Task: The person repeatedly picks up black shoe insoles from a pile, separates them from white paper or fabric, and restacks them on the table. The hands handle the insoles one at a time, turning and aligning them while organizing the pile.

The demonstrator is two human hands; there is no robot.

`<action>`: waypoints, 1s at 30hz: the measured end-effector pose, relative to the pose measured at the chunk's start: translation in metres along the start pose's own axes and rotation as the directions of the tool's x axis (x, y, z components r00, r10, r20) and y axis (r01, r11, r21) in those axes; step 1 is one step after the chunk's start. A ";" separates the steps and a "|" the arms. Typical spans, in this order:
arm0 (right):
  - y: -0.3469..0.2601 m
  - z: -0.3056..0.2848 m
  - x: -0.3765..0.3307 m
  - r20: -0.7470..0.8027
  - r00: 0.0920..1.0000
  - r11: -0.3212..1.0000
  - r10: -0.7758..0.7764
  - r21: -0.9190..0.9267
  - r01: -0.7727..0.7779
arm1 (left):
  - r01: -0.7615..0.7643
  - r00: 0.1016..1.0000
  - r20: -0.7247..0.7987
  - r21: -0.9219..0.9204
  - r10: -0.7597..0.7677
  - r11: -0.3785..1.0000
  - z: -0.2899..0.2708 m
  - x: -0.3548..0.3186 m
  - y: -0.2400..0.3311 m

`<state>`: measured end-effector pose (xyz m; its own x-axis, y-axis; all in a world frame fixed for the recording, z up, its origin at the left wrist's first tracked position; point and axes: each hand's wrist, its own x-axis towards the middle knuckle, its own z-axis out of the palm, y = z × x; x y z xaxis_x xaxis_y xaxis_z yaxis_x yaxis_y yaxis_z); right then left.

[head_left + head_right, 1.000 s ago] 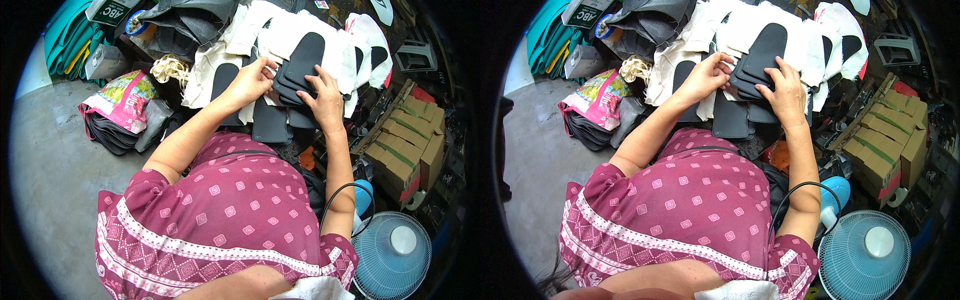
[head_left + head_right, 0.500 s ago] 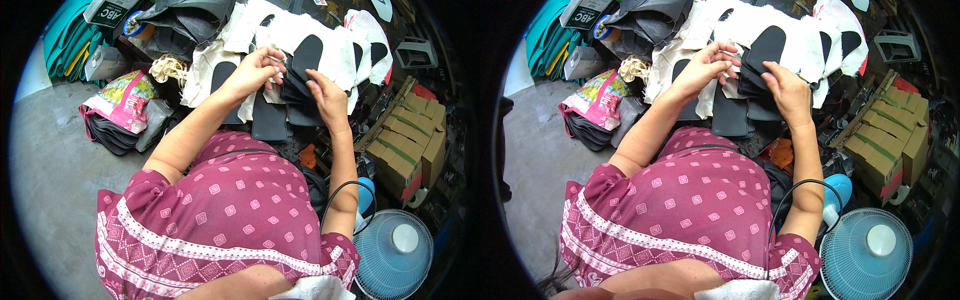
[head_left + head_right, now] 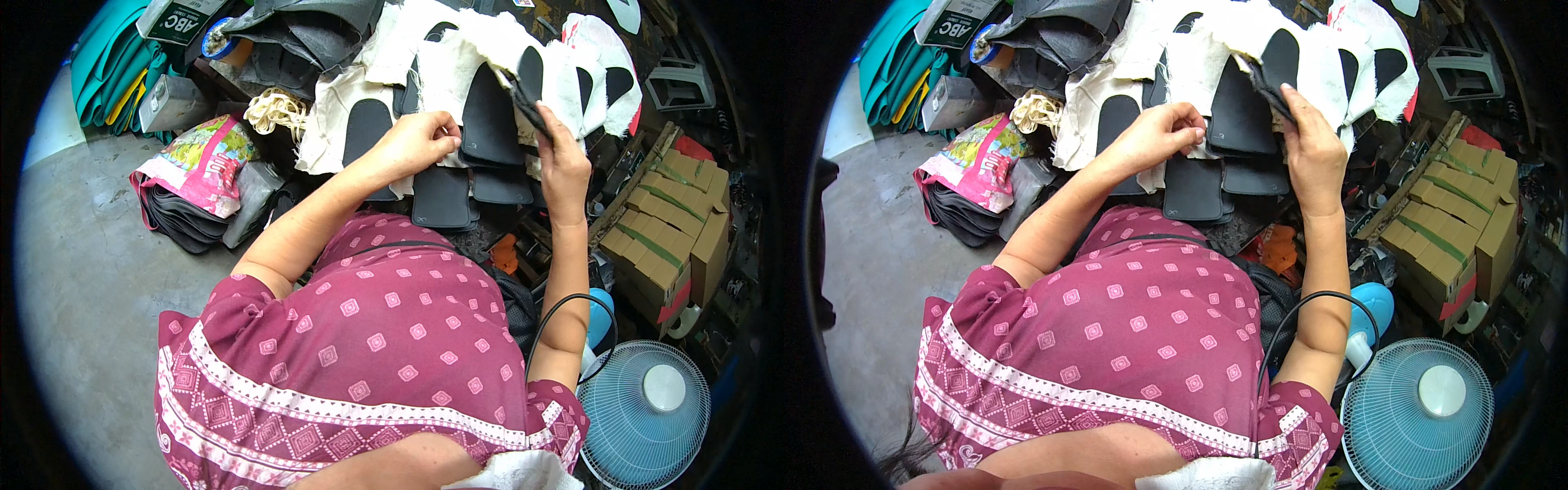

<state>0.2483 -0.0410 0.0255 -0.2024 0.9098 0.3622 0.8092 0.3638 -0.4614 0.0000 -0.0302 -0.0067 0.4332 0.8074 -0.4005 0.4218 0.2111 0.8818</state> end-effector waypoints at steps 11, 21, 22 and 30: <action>-0.004 0.013 -0.014 0.320 0.943 0.996 0.085 -0.023 -0.082 | -0.094 0.989 -0.113 0.028 0.096 0.995 0.015 -0.002 -0.004; 0.010 0.028 -0.010 0.083 0.991 0.988 0.109 0.098 -0.117 | -0.049 0.993 -0.119 -0.549 -0.020 0.835 0.030 0.004 0.000; 0.012 0.027 -0.010 0.100 0.985 0.979 0.142 0.134 -0.154 | -0.029 0.995 -0.095 -0.572 -0.031 0.820 0.030 0.005 0.000; 0.027 0.022 -0.016 0.264 0.922 0.882 0.284 0.306 -0.359 | 0.030 0.996 -0.042 -0.650 -0.076 0.759 0.033 0.013 -0.007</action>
<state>0.2613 -0.0416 -0.0100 -0.1022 0.9947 -0.0107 0.6172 0.0549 -0.7849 0.0286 -0.0395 -0.0266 0.3663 0.8114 -0.4555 -0.1844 0.5431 0.8192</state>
